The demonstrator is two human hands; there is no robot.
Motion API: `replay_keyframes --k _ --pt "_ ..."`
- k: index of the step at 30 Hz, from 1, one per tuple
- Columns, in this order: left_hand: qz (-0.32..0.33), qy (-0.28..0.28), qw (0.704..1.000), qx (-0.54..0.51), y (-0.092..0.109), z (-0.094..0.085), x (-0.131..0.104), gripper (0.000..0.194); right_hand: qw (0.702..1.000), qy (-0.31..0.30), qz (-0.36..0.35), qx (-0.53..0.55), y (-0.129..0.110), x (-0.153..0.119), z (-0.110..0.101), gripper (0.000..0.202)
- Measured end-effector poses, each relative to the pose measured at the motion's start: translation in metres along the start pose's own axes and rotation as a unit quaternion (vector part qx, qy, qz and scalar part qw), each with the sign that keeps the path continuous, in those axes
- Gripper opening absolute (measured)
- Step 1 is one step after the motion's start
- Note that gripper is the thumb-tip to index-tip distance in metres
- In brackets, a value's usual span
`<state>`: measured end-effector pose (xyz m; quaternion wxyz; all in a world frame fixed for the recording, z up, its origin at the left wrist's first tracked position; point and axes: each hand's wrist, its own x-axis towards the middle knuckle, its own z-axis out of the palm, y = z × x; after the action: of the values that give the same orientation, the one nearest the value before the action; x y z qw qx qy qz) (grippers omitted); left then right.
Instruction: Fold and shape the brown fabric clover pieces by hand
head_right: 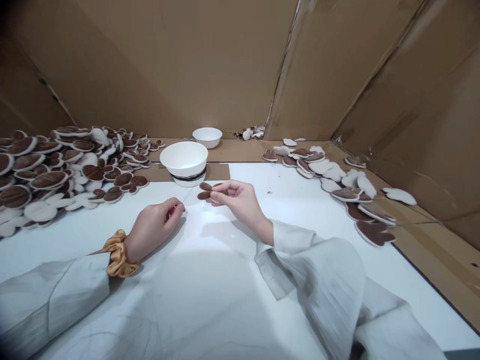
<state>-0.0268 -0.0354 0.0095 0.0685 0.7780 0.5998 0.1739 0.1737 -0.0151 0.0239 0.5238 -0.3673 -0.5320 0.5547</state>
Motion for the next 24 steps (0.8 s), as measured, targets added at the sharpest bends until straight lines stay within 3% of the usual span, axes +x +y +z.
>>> replay_keyframes --k 5,11,17,24 --pt "0.056 0.034 0.998 0.007 -0.001 0.000 -0.008 0.023 0.996 -0.080 -0.038 0.007 0.009 0.034 0.037 0.018" --pt "0.098 0.025 0.993 0.053 -0.001 0.003 -0.014 0.027 0.979 -0.144 -0.123 -0.080 0.039 0.076 0.071 0.008" --pt "0.086 -0.017 0.995 0.044 0.003 -0.002 -0.017 0.026 0.983 -0.120 -0.111 -0.081 0.060 0.097 0.065 0.008" --pt "0.051 -0.049 0.997 -0.024 0.000 -0.003 -0.020 0.022 0.986 -0.105 -0.093 -0.092 0.065 0.107 0.059 0.009"
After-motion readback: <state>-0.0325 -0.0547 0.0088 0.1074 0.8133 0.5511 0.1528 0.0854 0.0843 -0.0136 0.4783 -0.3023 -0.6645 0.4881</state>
